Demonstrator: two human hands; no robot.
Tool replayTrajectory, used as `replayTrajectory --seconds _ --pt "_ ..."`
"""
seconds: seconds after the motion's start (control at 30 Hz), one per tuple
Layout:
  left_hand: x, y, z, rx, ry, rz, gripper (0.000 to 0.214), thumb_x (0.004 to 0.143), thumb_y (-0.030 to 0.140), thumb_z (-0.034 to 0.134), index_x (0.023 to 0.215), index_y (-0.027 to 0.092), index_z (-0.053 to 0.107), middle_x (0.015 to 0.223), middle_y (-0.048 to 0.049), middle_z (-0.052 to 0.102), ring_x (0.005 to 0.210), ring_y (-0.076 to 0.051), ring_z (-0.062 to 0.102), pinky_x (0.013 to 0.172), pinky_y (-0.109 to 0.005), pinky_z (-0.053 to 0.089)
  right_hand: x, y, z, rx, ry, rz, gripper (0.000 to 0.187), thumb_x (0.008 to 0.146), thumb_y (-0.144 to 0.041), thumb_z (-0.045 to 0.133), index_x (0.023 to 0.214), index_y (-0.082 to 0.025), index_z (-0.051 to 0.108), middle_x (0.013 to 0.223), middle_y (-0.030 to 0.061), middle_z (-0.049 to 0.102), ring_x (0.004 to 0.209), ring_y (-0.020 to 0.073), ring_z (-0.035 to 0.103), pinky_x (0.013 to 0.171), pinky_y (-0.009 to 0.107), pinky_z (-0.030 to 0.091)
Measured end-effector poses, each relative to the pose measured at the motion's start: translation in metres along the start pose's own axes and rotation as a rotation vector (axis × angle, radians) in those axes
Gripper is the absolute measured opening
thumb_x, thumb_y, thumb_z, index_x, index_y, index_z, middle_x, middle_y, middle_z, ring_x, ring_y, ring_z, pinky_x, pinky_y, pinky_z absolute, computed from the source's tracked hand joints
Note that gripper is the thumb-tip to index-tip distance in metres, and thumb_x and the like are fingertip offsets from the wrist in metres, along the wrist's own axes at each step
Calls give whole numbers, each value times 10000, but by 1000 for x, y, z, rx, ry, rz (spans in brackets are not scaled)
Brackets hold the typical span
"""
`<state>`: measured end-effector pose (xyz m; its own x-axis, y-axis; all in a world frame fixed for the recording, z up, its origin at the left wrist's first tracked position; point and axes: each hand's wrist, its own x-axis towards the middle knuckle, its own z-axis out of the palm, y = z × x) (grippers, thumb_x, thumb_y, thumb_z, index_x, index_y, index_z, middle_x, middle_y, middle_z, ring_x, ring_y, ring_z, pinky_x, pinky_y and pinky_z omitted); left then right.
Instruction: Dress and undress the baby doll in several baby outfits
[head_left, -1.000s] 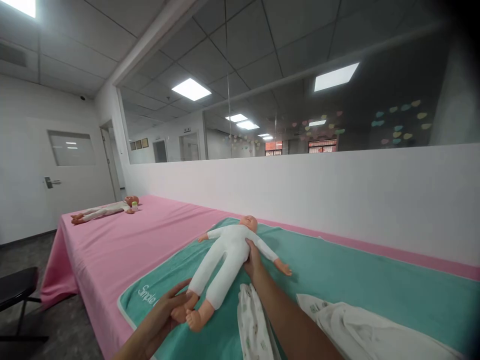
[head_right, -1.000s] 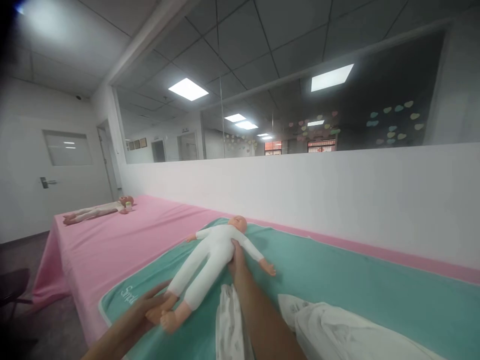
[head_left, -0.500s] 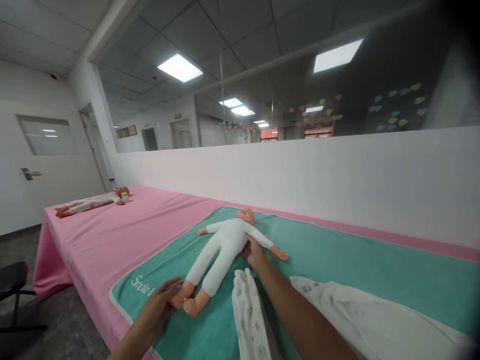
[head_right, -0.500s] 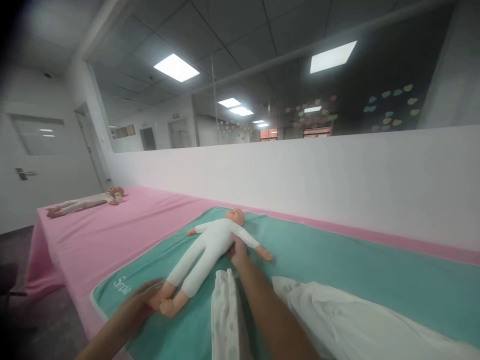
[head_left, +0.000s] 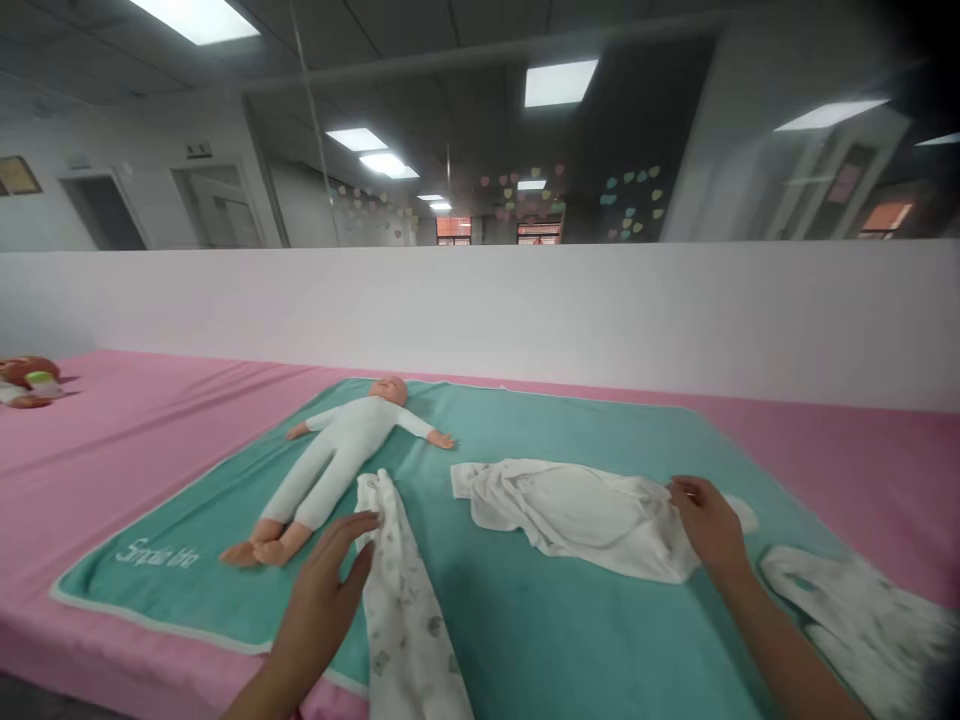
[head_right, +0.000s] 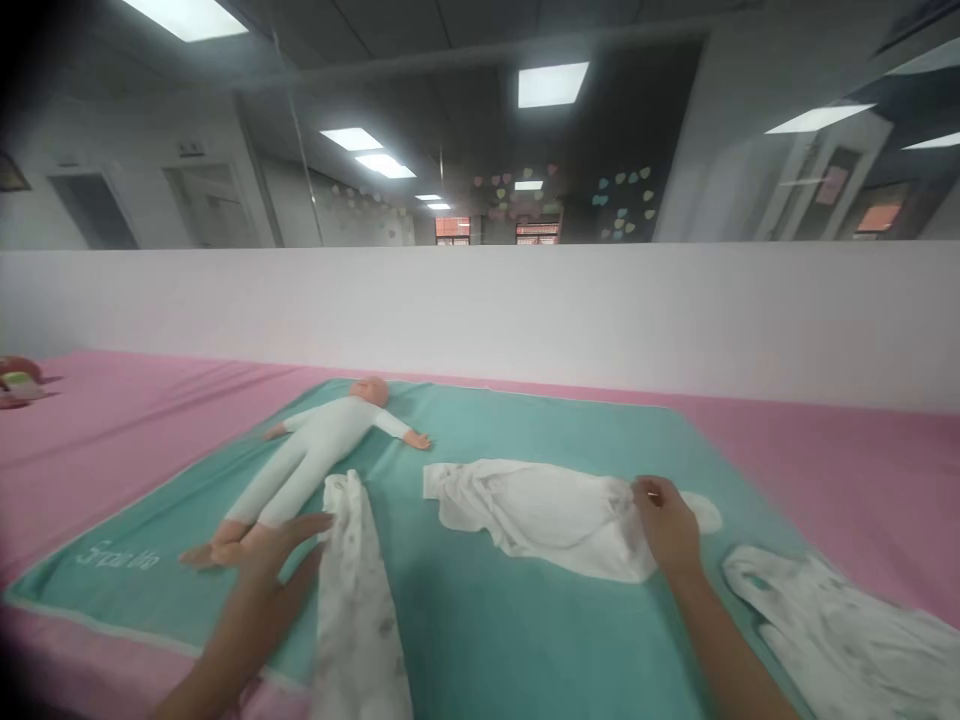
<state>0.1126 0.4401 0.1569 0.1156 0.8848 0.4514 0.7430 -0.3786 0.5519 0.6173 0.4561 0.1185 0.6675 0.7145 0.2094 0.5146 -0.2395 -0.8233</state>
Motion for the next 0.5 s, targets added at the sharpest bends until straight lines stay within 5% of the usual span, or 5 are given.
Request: replayTrajectory --seconds 0.2,0.33,0.5 --pt "72 84 107 93 -408 65 376 864 397 376 1192 248 485 1238 -47 511 1106 -200 499 843 -276 441 20 58 -27 -464 -90 -35 551 732 -557 425 990 -91 567 975 201 607 926 306 557 750 369 400" --pt "113 99 164 280 -406 -86 395 820 395 459 1134 161 513 1164 -132 539 1086 -270 494 834 -354 421 17 54 -24 -383 -260 -61 412 738 -541 428 892 -187 573 892 119 623 821 253 577 677 328 375" --pt "127 105 193 358 -424 -253 314 790 383 493 930 111 568 996 -185 591 937 -317 558 705 -394 443 14 40 -18 -145 -188 -132 298 770 -476 407 747 -202 521 736 50 584 724 208 530 650 305 373"
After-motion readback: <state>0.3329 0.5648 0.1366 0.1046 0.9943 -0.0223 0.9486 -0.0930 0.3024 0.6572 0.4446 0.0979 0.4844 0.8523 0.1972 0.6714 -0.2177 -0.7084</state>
